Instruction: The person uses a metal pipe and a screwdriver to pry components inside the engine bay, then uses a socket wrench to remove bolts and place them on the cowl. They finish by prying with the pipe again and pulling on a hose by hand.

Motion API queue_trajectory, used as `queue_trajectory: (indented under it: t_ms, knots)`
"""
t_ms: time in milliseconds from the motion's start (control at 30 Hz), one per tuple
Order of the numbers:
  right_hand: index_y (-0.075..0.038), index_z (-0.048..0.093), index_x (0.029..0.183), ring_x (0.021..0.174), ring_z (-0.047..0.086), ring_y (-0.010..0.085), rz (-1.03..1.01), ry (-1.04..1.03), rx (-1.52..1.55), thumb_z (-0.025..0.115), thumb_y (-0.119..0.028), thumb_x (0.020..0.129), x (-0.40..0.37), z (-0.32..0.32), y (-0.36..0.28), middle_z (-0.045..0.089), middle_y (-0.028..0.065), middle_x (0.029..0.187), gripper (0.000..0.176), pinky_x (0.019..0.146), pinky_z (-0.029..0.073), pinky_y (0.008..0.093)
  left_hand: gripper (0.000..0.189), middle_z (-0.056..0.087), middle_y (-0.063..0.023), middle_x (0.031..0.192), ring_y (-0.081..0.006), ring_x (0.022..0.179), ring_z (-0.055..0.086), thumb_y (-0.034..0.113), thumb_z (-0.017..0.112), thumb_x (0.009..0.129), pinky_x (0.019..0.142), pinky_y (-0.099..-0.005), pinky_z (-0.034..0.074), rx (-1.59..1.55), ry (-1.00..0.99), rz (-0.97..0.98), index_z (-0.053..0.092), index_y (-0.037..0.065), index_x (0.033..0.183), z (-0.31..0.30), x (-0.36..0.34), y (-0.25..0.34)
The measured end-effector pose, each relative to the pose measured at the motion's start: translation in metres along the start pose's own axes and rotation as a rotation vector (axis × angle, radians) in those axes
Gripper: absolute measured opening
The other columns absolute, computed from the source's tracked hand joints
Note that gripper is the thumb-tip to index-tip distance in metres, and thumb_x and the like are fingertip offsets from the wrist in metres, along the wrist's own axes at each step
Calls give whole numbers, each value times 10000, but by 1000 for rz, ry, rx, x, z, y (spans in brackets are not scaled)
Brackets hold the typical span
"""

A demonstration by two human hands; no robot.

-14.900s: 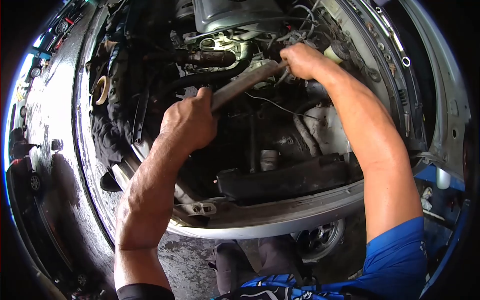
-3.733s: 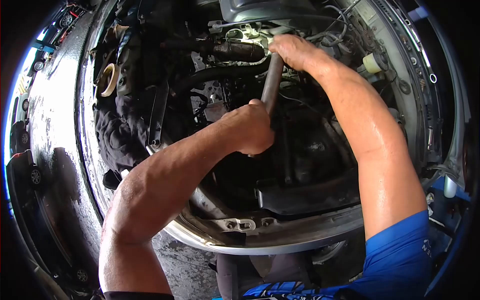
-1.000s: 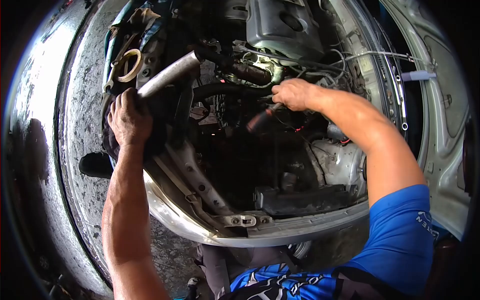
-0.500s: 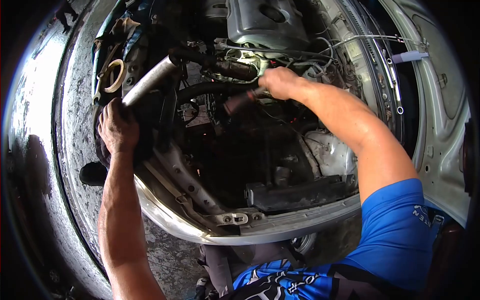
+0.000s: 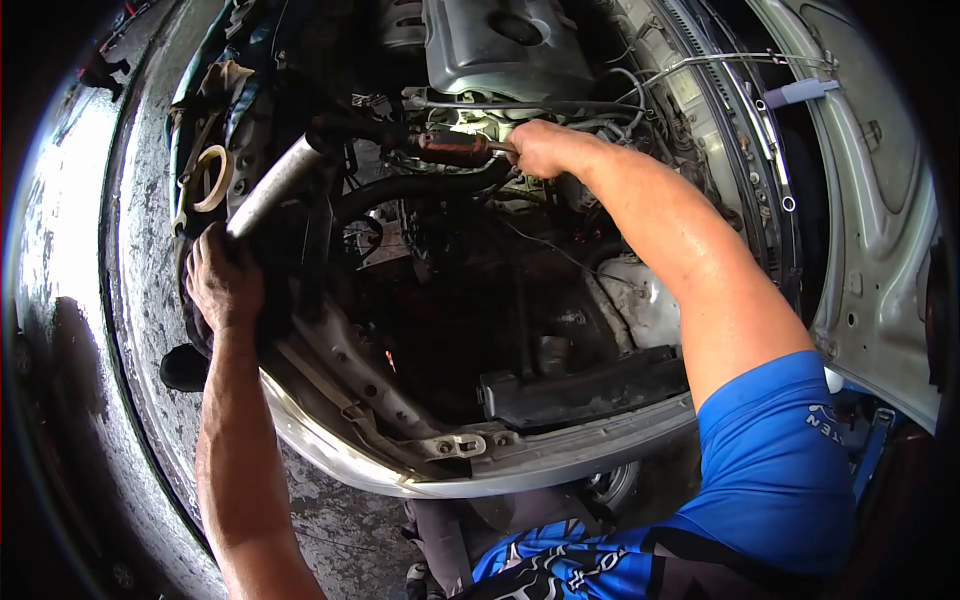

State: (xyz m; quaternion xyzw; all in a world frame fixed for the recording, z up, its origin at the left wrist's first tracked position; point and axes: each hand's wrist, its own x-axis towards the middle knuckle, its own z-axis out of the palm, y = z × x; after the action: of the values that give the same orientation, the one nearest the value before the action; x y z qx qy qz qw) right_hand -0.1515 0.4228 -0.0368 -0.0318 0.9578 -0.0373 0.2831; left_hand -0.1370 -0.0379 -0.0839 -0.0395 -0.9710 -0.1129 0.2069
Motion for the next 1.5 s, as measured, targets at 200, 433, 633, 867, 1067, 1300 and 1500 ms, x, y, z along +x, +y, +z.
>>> queue_trajectory:
  t_ms: [200, 433, 633, 867, 1067, 1300, 1500]
  knots:
    - [-72, 701, 977, 978, 678, 345, -98, 69, 4, 637, -130, 822, 2, 11, -1, 715, 154, 967, 178, 822, 525, 449, 313, 649, -116, 1156, -339, 1098, 594, 264, 588, 937, 925, -477, 453, -3, 13, 15, 597, 118, 1214, 0, 1, -1]
    - [-107, 723, 984, 974, 678, 380, -209, 103, -126, 585, -85, 811, -19, 24, -48, 707, 172, 962, 222, 832, 542, 478, 306, 650, -121, 1127, -346, 1067, 602, 244, 602, 924, 909, -482, 464, -6, 32, 38, 597, 109, 1200, 0, 0, 0]
    - [-93, 720, 996, 991, 672, 385, -49, 104, 4, 577, -52, 817, -32, 11, -7, 702, 193, 993, 233, 818, 538, 479, 333, 644, -122, 1152, -341, 1091, 595, 252, 619, 912, 923, -477, 460, -7, -5, 23, 594, 112, 1213, 2, 1, -3]
    - [-72, 705, 967, 952, 678, 376, -56, 84, 29, 597, -50, 803, -49, 13, -9, 703, 191, 957, 197, 798, 533, 471, 350, 645, -120, 1175, -341, 1109, 591, 275, 614, 922, 934, -476, 458, 4, -18, 6, 592, 119, 1234, 3, 2, -5]
    - [-65, 698, 953, 922, 678, 373, -124, 101, 7, 599, -45, 787, -47, 30, -25, 701, 180, 908, 194, 785, 532, 470, 348, 641, -112, 1202, -333, 1139, 581, 321, 589, 943, 956, -483, 446, 15, -17, -26, 590, 136, 1238, 0, 2, 0]
    - [-59, 701, 965, 925, 670, 380, -213, 165, -51, 613, -39, 768, -36, 53, -31, 689, 185, 906, 217, 813, 538, 479, 379, 635, -105, 1224, -329, 1175, 567, 345, 599, 935, 983, -484, 432, 27, -40, -42, 580, 144, 1256, -3, 3, 3]
    - [-89, 733, 933, 933, 697, 366, -339, 181, -268, 585, -66, 808, -39, 56, -51, 714, 165, 913, 195, 796, 561, 482, 396, 635, -109, 1224, -330, 1179, 566, 347, 615, 923, 985, -488, 431, 30, -25, -23, 578, 145, 1262, -2, 2, 3]
